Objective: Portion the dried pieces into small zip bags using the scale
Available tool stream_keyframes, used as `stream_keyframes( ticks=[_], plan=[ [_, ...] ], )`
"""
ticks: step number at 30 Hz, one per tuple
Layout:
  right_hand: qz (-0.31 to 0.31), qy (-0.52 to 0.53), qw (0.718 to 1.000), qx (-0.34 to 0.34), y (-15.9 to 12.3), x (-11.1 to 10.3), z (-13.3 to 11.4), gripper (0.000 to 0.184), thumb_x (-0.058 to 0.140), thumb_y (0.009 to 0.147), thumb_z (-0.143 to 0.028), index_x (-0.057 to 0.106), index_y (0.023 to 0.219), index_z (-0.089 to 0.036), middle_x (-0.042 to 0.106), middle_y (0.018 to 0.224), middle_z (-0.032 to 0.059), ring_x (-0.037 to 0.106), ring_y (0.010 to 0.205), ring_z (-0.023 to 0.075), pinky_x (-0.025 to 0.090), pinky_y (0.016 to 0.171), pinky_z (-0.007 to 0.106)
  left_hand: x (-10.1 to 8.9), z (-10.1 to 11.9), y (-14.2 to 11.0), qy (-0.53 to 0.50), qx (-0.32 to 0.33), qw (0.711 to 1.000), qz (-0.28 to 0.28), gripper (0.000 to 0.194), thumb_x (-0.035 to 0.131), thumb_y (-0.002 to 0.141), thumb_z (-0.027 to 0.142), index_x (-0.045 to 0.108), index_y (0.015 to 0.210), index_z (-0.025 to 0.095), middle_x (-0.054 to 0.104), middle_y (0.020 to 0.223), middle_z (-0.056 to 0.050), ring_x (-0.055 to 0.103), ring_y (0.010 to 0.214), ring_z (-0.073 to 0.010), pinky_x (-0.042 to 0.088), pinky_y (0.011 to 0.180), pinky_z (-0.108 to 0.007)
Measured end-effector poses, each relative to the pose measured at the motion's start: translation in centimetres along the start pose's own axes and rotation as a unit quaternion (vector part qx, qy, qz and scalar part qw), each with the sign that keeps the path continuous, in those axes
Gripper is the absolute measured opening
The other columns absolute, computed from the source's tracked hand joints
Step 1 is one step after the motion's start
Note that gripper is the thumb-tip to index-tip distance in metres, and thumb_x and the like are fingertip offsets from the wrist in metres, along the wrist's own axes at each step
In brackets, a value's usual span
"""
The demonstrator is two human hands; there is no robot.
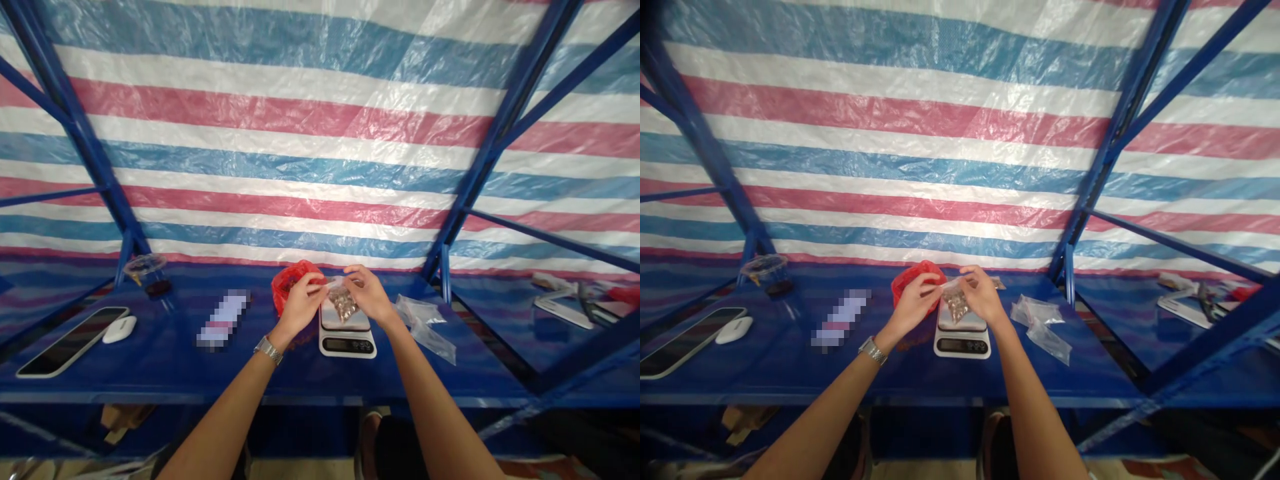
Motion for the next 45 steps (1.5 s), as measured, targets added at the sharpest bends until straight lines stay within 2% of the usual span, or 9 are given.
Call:
stream_keyframes(
  ticks=[6,10,14,18,23,29,38,45],
  plan=[
    [0.015,-0.08,0.997,0.004,0.3,-1.7,3.7,0.025,0.066,0.077,-0.032,0.066,0.098,-0.019,0.074,0.076,0.0022,0.066,0.063,0.018,0.051,0.062,0.03,2.4,-1.4,-0.1,0.126,0.005,0.991,-0.032,0.03,0.068,0.085,0.018,0.064,0.115,0.023,0.079,0.093,-0.005,0.076,0.09,-0.0228,0.058,0.09,-0.037],
    [0.058,-0.133,0.99,-0.001,0.3,-2.5,4.7,0.024,0.063,0.085,-0.034,0.069,0.104,-0.021,0.078,0.086,0.0043,0.072,0.078,0.0206,0.055,0.077,0.035,3.4,-1.7,-0.1,0.21,-0.008,0.977,-0.021,0.034,0.064,0.084,0.011,0.066,0.116,0.024,0.078,0.09,-0.004,0.075,0.092,-0.0241,0.055,0.091,-0.037],
    [0.116,-0.161,0.98,-0.018,0.2,-3.9,3.8,0.03,0.054,0.093,-0.038,0.069,0.11,-0.02,0.079,0.1,0.0095,0.074,0.093,0.0242,0.055,0.087,0.038,3.6,-1.6,-0.3,0.274,-0.028,0.961,0.003,0.032,0.06,0.087,0.011,0.065,0.116,0.022,0.079,0.093,-0.009,0.074,0.089,-0.027,0.054,0.085,-0.037],
    [0.15,-0.169,0.974,-0.035,0.0,-5.0,2.1,0.035,0.049,0.096,-0.043,0.07,0.11,-0.019,0.08,0.098,0.0107,0.074,0.092,0.0252,0.054,0.087,0.037,3.3,-1.3,-0.5,0.321,-0.031,0.947,0.01,0.027,0.058,0.091,0.018,0.066,0.116,0.021,0.077,0.086,-0.01,0.074,0.082,-0.0269,0.052,0.079,-0.034],
    [0.171,-0.173,0.969,-0.043,-0.4,-5.6,0.6,0.035,0.05,0.095,-0.043,0.072,0.107,-0.019,0.079,0.096,0.011,0.072,0.088,0.0265,0.053,0.084,0.037,2.3,-0.9,-0.6,0.36,0.004,0.933,0.022,0.026,0.049,0.096,0.02,0.066,0.115,0.016,0.074,0.1,-0.015,0.071,0.096,-0.0273,0.052,0.088,-0.036],
    [0.172,-0.167,0.969,-0.058,-0.5,-5.1,-0.8,0.035,0.05,0.095,-0.043,0.073,0.107,-0.018,0.079,0.094,0.0112,0.072,0.085,0.0263,0.052,0.08,0.036,1.3,0.1,-0.8,0.373,0.069,0.925,0.025,0.025,0.046,0.096,0.012,0.069,0.104,0.018,0.074,0.103,-0.012,0.066,0.104,-0.0258,0.05,0.097,-0.037],
    [0.16,-0.183,0.965,-0.098,-0.7,-4.6,-2.7,0.034,0.049,0.093,-0.035,0.073,0.109,-0.018,0.079,0.094,0.0094,0.071,0.08,0.0234,0.053,0.075,0.034,0.2,1.5,-1.3,0.36,0.137,0.923,0.02,0.024,0.048,0.095,0.009,0.068,0.094,0.022,0.076,0.098,-0.006,0.062,0.1,-0.0258,0.051,0.093,-0.039],
    [0.149,-0.192,0.966,-0.094,-0.5,-4.6,-2.2,0.033,0.047,0.094,-0.033,0.074,0.108,-0.018,0.079,0.096,0.0096,0.071,0.081,0.0226,0.054,0.077,0.034,-0.3,1.7,-1.3,0.352,0.161,0.922,0.027,0.024,0.048,0.094,0.007,0.066,0.091,0.022,0.073,0.096,-0.005,0.061,0.1,-0.0251,0.049,0.096,-0.04]
  ],
)
Point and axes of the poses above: each hand's wrist, its own y-axis towards the middle knuckle, its own x-axis out of the palm, z = x × y, the point moved 6 cm from there along y, towards the middle knuckle
